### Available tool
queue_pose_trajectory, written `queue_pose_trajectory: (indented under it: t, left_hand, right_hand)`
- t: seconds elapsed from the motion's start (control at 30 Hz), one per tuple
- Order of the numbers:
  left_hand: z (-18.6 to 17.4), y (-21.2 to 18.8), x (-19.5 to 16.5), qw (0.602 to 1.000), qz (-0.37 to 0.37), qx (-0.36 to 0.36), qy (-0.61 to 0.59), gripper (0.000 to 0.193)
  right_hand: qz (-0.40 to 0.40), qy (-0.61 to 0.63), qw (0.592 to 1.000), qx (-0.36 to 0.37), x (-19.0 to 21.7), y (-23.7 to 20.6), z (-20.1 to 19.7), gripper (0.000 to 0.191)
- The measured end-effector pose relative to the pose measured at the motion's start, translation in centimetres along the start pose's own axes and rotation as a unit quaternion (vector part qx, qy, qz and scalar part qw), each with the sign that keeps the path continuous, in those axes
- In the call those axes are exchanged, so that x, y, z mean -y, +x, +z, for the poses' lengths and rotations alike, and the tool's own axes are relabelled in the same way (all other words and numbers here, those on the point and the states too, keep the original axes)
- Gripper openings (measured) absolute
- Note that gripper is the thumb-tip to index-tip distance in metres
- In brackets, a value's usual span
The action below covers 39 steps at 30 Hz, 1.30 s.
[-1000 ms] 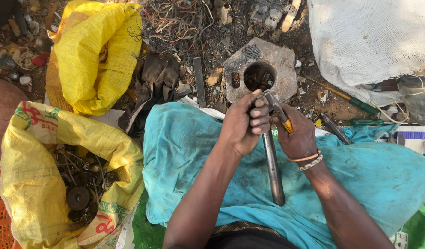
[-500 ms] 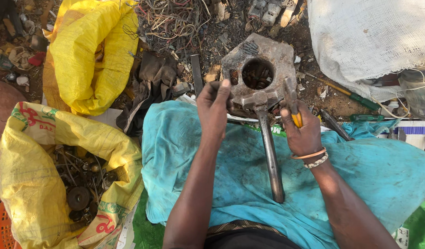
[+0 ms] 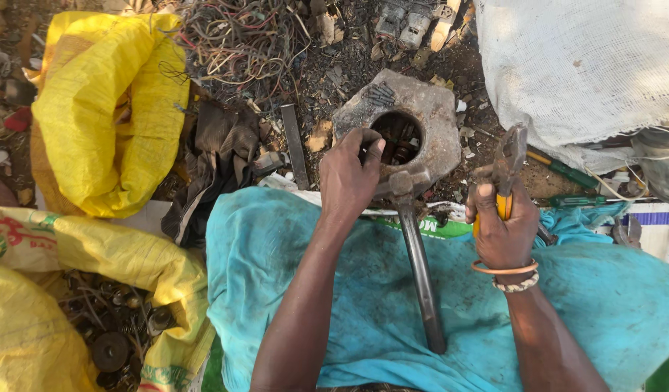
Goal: The person sits on the ground at a stone block and hammers metal pieces placed on it, repositioning the pieces between strikes. They use pliers to grip and handle small metal parts, and place processed pieces into an orange basket beside sacks filled with scrap metal.
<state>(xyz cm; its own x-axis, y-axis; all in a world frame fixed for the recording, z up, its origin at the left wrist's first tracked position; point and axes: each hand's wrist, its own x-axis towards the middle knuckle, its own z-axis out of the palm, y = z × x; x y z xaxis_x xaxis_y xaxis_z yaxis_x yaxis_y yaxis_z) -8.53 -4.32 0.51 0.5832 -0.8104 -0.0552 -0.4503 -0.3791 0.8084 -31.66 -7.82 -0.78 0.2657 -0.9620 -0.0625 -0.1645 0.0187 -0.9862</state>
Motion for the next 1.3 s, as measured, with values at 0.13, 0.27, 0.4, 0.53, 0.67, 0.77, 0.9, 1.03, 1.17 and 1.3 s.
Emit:
queue_pose_trajectory:
  t: [0.13,0.27,0.4,0.53,0.67,0.77,0.9,1.03,1.17,1.3]
  left_hand:
    - [1.7,1.6,1.0,0.999,0.047,0.017,0.02,0.016]
    - [5.1,3.1,2.1,0.978,0.113,0.12,0.129,0.013]
    - [8.8,5.7,3.2,0.936,0.141,0.191,0.258,0.007]
    - [11.3,6.7,4.1,0.932,0.105,0.207,0.28,0.009]
    - [12.3,6.8,4.6,0.94,0.095,0.175,0.278,0.011]
    - [12.4,6.7,4.9,0.937,0.104,0.169,0.286,0.013]
    - [12.3,6.8,5.1,0.933,0.138,0.152,0.296,0.013]
    - [12.9,7.0,5.5,0.914,0.107,0.198,0.337,0.014]
    - [13.8,7.1,6.6,0.916,0.097,0.191,0.339,0.014]
    - [14.8,7.4,8.0,0.907,0.062,0.235,0.343,0.018]
  right_hand:
    - [0.034,0.032,0.999,-0.008,-0.4,1.3,0.7,0.027]
    - [0.058,0.088,0.994,-0.001,-0.8,2.5,1.2,0.028]
    - [0.077,0.094,0.993,-0.006,-0.8,3.1,1.1,0.029]
    - [0.099,0.112,0.989,-0.009,-0.7,3.1,0.8,0.028]
    - [0.092,0.127,0.988,-0.004,-0.7,2.9,0.6,0.028]
    - [0.086,0.13,0.988,-0.005,-0.4,2.7,0.6,0.028]
    - [0.076,0.129,0.989,0.003,0.1,2.6,0.6,0.028]
    - [0.068,0.135,0.988,-0.001,0.4,2.6,0.4,0.029]
    - [0.067,0.139,0.988,-0.006,0.3,2.5,0.2,0.03]
    - [0.054,0.155,0.986,-0.001,0.2,2.4,0.0,0.029]
